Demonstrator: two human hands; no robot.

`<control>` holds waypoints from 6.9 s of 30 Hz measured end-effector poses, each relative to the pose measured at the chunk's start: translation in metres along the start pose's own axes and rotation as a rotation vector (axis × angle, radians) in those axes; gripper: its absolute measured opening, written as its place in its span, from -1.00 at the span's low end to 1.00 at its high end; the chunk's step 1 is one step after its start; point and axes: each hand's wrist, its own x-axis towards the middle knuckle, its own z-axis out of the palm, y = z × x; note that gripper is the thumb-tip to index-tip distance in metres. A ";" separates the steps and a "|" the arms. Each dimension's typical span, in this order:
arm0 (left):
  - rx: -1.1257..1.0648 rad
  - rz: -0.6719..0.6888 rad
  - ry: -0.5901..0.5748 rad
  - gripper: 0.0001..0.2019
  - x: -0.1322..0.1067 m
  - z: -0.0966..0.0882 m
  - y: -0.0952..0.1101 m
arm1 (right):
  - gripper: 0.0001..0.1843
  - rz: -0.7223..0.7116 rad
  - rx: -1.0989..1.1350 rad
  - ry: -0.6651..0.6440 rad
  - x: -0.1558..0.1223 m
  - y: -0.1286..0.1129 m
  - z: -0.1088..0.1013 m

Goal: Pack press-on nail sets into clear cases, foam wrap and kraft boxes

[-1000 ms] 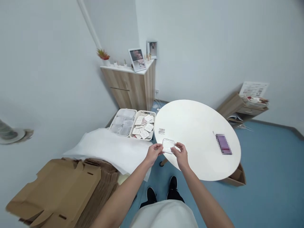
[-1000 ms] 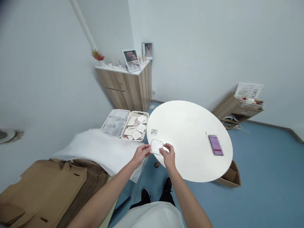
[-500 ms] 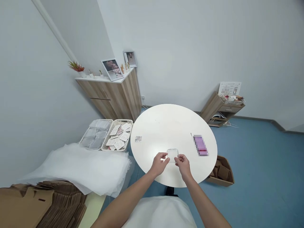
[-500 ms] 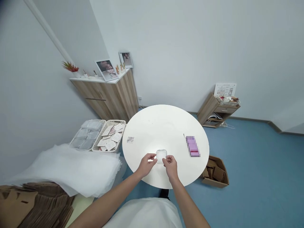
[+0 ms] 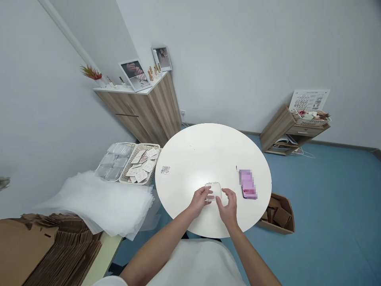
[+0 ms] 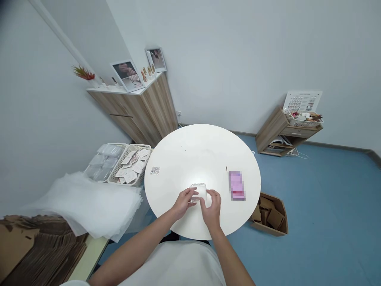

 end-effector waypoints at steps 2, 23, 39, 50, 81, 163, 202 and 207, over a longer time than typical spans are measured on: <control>0.016 -0.031 -0.040 -0.53 0.005 -0.004 0.003 | -0.56 0.173 0.132 -0.050 0.009 0.004 -0.002; 0.706 0.479 -0.318 -0.20 0.018 -0.040 0.036 | -0.26 -0.161 -0.076 -0.463 0.022 -0.021 -0.022; 0.393 0.339 -0.382 -0.21 0.006 -0.037 0.019 | -0.42 -0.228 0.039 -0.507 0.033 -0.012 -0.022; 0.169 0.244 -0.350 -0.17 -0.002 -0.024 0.019 | -0.47 -0.169 0.234 -0.512 0.043 -0.019 -0.022; 0.227 0.056 -0.305 -0.58 -0.014 -0.056 0.006 | -0.63 0.464 0.271 -0.407 0.040 -0.012 0.000; 0.479 0.064 0.240 -0.66 -0.030 -0.202 -0.039 | -0.66 0.158 -0.042 -0.397 -0.007 -0.002 0.122; 0.357 0.016 0.223 -0.25 0.083 -0.282 0.036 | -0.36 0.529 0.183 -0.260 0.049 -0.001 0.317; 0.327 0.004 0.213 -0.24 0.084 -0.285 0.031 | -0.27 0.406 0.145 -0.366 0.052 0.003 0.314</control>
